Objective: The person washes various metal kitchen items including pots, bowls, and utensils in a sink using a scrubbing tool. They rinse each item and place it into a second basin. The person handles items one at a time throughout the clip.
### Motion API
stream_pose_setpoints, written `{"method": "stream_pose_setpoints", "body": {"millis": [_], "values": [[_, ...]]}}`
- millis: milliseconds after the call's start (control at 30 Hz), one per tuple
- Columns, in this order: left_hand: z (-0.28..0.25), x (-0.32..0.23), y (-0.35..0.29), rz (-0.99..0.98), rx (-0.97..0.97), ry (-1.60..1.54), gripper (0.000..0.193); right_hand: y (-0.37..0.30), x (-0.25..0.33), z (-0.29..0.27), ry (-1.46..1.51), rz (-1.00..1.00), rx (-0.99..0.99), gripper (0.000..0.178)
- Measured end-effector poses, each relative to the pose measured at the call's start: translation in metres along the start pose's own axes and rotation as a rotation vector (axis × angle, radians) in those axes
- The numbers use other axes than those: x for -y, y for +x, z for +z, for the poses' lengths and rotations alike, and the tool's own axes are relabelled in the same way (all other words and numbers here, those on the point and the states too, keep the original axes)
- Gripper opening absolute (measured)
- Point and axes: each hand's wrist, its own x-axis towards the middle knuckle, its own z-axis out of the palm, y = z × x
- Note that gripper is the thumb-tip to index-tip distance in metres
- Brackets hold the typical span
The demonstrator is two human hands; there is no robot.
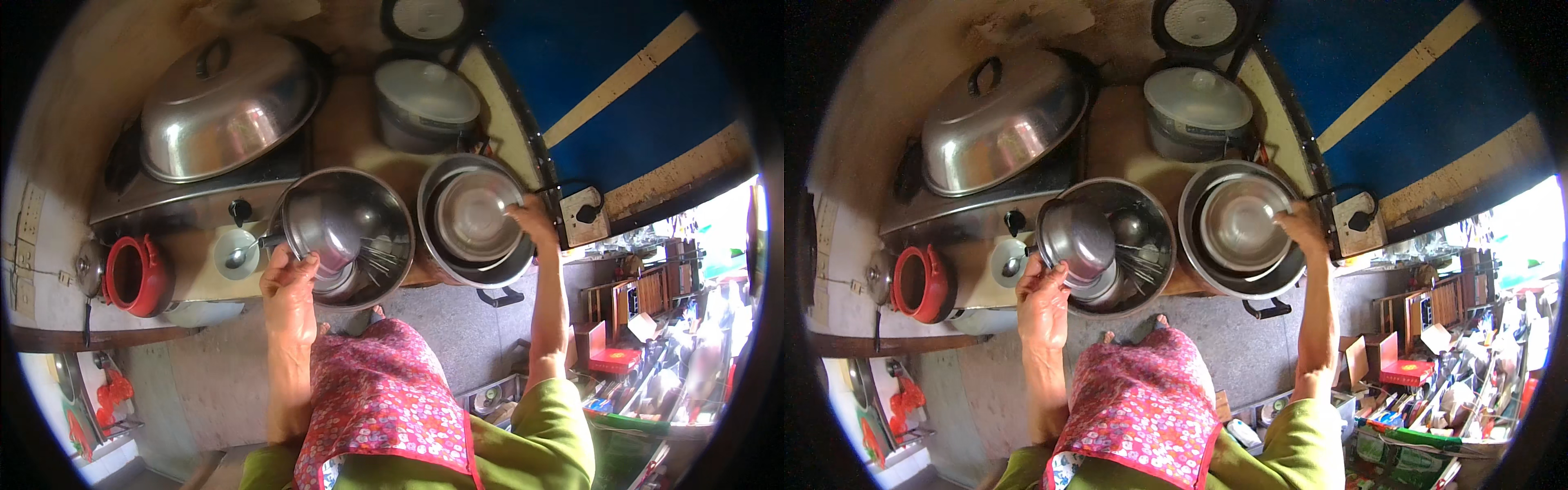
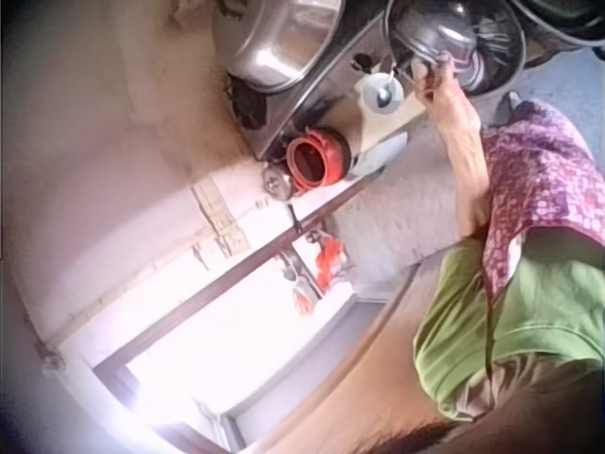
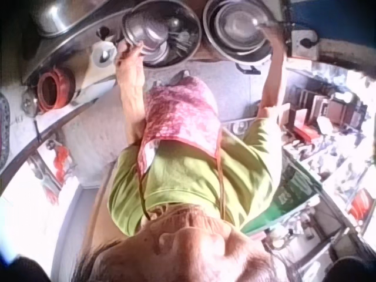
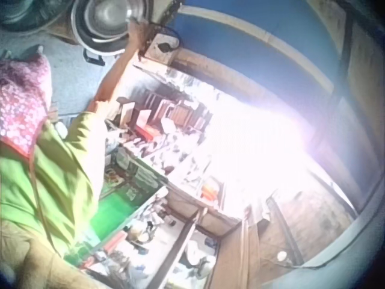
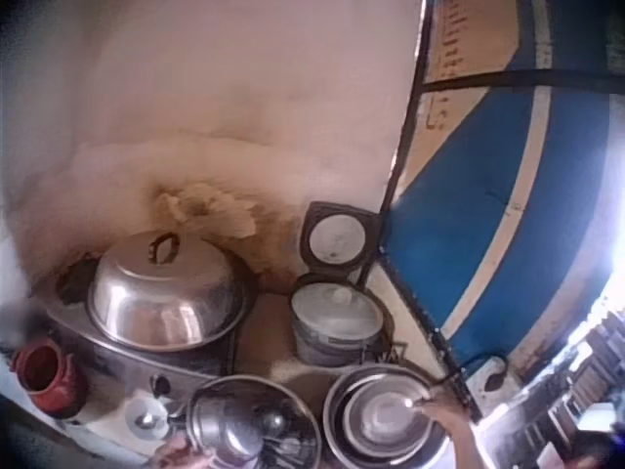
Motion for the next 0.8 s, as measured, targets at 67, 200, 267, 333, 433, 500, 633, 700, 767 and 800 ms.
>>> {"method": "stream_pose_setpoints", "body": {"millis": [67,200,267,333,433,500,633,700,767,800], "values": [[0.011,0.002,-0.002,0.057,0.0,0.205,0.018,0.021,-0.058,0.032,-0.145,-0.009,0.011,0.044],[0.034,0.001,-0.012,0.169,0.078,0.607,0.017,0.039,-0.056,0.055,-0.025,0.333,0.335,0.06],[0.031,0.015,-0.015,0.31,0.059,0.898,0.017,0.047,-0.069,0.063,-0.039,0.368,0.331,0.061],[0.036,0.019,-0.016,0.647,0.185,1.148,0.024,0.045,-0.048,0.066,-0.239,0.269,0.339,0.06],[0.053,0.014,-0.017,0.794,0.392,1.457,0.041,0.013,0.014,0.05,-0.52,0.053,0.034,0.055],[0.063,0.024,-0.017,0.891,0.433,1.487,0.035,0.002,0.042,0.036,0.25,0.061,0.086,0.049],[0.071,0.054,-0.015,0.95,0.617,1.503,0.039,-0.056,0.126,0.018,0.783,0.086,0.593,0.034],[0.081,0.053,-0.011,1.014,0.685,1.463,0.041,-0.064,0.123,0.022,0.333,-0.166,0.257,0.032],[0.087,0.037,-0.009,1.039,0.708,1.495,0.042,-0.041,0.074,0.028,0.137,-0.426,-0.082,0.034],[0.078,0.036,-0.006,0.962,0.613,1.463,0.04,-0.033,0.055,0.026,0.04,-0.55,-0.251,0.035]]}}
